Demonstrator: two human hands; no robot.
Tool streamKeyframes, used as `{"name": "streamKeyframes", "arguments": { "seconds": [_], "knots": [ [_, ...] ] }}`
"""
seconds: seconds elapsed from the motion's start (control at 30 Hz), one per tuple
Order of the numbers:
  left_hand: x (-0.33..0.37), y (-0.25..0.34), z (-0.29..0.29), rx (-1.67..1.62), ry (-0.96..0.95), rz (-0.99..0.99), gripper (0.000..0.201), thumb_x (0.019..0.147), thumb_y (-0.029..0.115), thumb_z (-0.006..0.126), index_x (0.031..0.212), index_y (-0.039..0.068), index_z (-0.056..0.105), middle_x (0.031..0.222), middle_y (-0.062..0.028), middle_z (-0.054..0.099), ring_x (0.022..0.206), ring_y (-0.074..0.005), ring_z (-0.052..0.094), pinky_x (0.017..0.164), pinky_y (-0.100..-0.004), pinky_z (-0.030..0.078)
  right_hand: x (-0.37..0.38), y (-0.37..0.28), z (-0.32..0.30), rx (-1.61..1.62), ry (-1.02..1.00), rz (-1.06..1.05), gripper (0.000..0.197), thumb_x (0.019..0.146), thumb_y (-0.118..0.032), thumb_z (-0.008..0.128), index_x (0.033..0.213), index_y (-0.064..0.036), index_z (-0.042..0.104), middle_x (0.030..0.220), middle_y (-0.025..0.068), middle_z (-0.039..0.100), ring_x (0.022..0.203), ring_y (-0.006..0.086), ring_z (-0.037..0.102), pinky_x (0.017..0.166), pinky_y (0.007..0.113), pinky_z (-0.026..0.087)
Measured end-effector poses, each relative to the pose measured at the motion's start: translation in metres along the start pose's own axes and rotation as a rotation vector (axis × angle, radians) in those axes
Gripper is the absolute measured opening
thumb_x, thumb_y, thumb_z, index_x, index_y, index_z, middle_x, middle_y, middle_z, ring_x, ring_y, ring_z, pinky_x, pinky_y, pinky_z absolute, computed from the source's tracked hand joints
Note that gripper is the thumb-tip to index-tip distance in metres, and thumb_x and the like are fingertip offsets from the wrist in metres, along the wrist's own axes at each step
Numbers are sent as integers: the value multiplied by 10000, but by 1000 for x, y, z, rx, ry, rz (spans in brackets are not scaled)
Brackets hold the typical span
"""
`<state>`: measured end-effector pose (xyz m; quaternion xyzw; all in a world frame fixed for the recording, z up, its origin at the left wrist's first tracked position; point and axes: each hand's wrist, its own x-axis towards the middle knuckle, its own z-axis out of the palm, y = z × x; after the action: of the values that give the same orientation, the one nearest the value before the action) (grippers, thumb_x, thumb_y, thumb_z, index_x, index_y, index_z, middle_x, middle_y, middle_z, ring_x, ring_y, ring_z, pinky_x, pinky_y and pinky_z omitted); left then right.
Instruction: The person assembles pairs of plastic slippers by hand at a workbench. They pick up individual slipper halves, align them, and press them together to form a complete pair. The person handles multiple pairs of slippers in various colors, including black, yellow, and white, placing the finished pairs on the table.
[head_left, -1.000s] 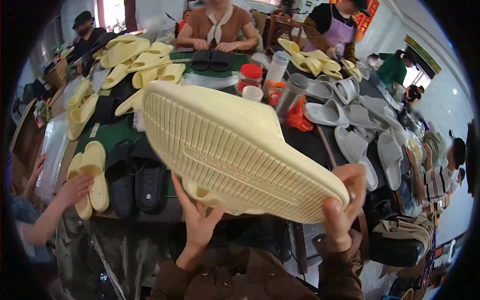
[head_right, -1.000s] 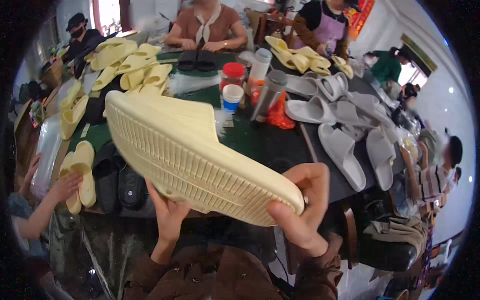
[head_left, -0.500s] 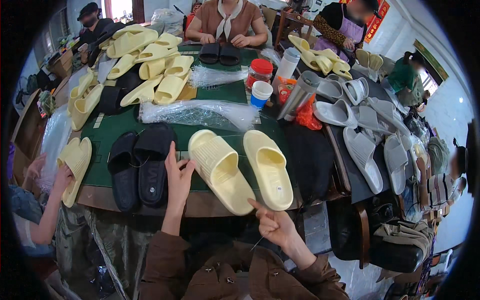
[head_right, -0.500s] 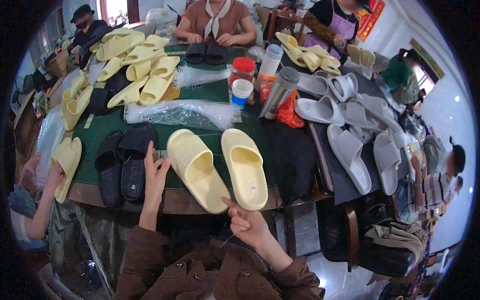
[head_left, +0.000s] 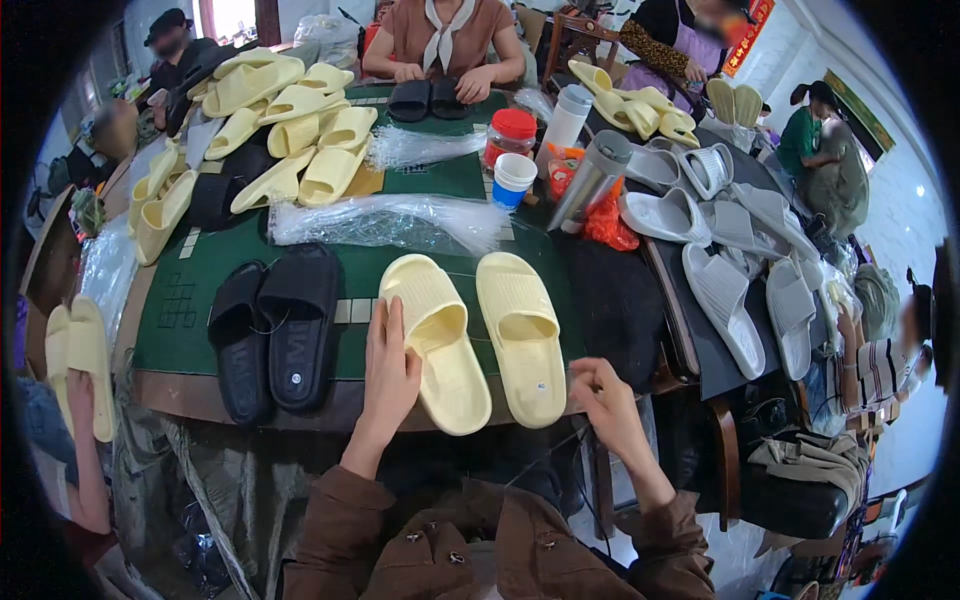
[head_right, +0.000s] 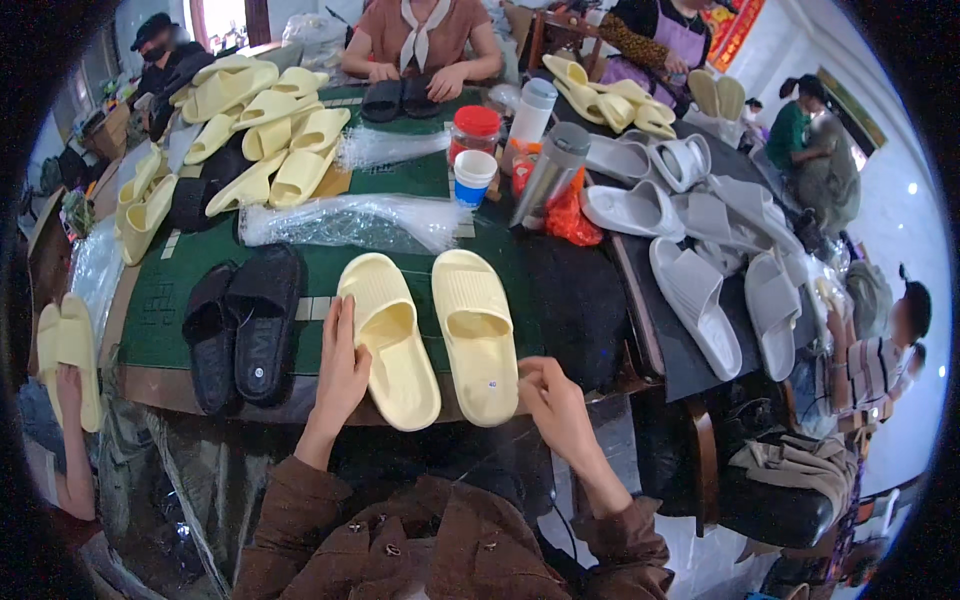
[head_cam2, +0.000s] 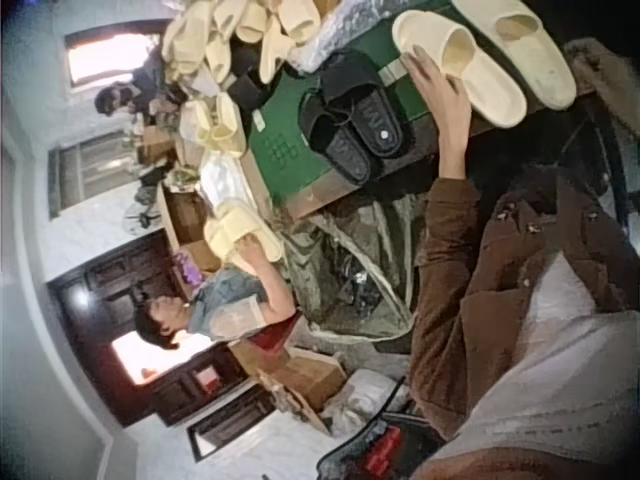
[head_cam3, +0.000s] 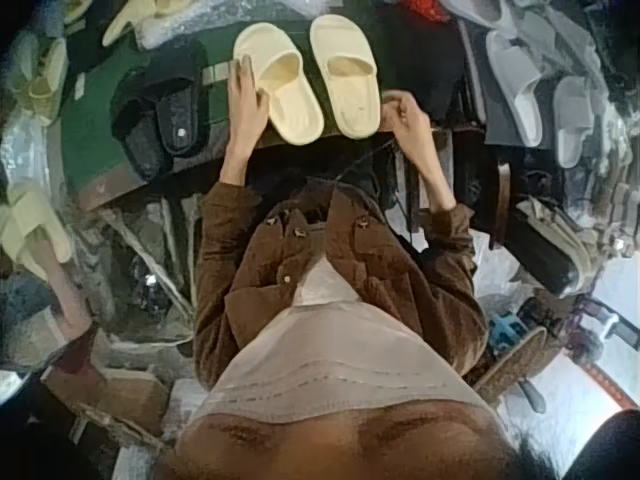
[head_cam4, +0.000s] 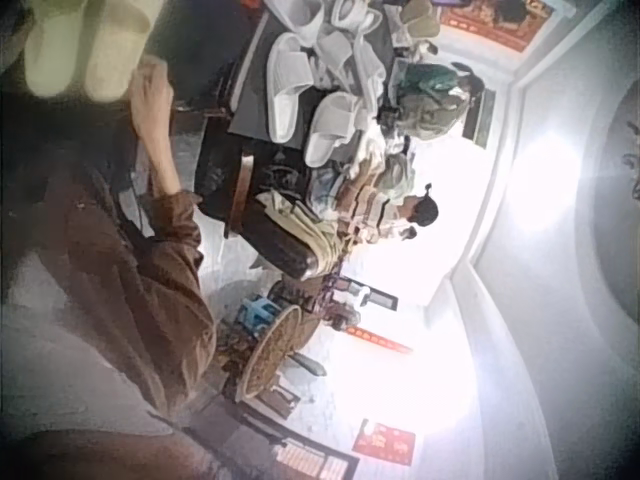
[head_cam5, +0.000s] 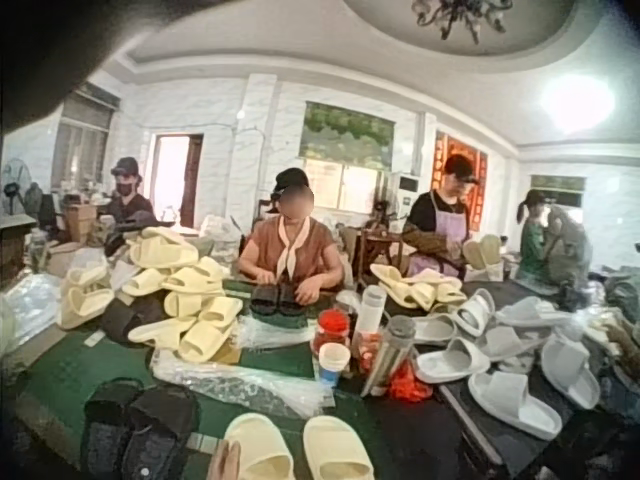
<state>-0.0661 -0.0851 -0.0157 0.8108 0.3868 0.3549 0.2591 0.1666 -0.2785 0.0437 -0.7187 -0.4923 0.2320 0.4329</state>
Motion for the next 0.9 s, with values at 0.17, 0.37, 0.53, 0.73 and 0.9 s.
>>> {"name": "streamKeyframes", "arguments": {
  "seconds": [0.17, 0.37, 0.53, 0.73, 0.9],
  "knots": [
    [4, -9, -8, 77, 22, 22, 688, 824, -66, 483, 1460, 14, 233, 1445, -273, 288, 1315, -432, 326, 1081, -468, 302, 49, -2, 26, -515, 131, -31, 415, 906, -191, 573, 1253, 17, 479, 921, 205, 643, 849, 363, 654, 715, 423, 528],
    [5, -12, -8, 73, 46, 8, 677, 829, -67, 477, 1457, 20, 240, 1439, -269, 305, 1316, -432, 323, 1086, -466, 295, 77, 9, 66, -414, 13, 17, 429, 913, -243, 533, 1252, 15, 483, 942, 277, 648, 873, 433, 637, 733, 502, 512],
    [7, -24, -19, 45, 13, -12, 678, 829, -73, 454, 1462, 42, 240, 1454, -235, 305, 1332, -413, 309, 1097, -461, 287, 78, 6, 81, -213, 77, -22, 445, 883, -180, 607, 1251, 39, 485, 662, 141, 587, 536, 251, 585, 531, 390, 468],
    [6, -25, -22, 62, 5, 4, 680, 828, -74, 448, 1462, 39, 232, 1463, -235, 290, 1342, -404, 303, 1106, -459, 280, 68, 23, 70, 370, 61, -47, 344, 936, -115, 511, 1252, 21, 527, 977, 64, 628, 753, 83, 547, 703, 262, 469],
    [4, -25, -24, 61, 32, 16, 677, 827, -60, 490, 1454, 29, 251, 1448, -237, 300, 1337, -402, 308, 1097, -461, 287, 55, 22, 55, 568, 39, 88, 316, 992, -84, 385, 1245, 28, 536, 1152, 88, 594, 896, 89, 547, 808, 244, 460]
  ]
}}
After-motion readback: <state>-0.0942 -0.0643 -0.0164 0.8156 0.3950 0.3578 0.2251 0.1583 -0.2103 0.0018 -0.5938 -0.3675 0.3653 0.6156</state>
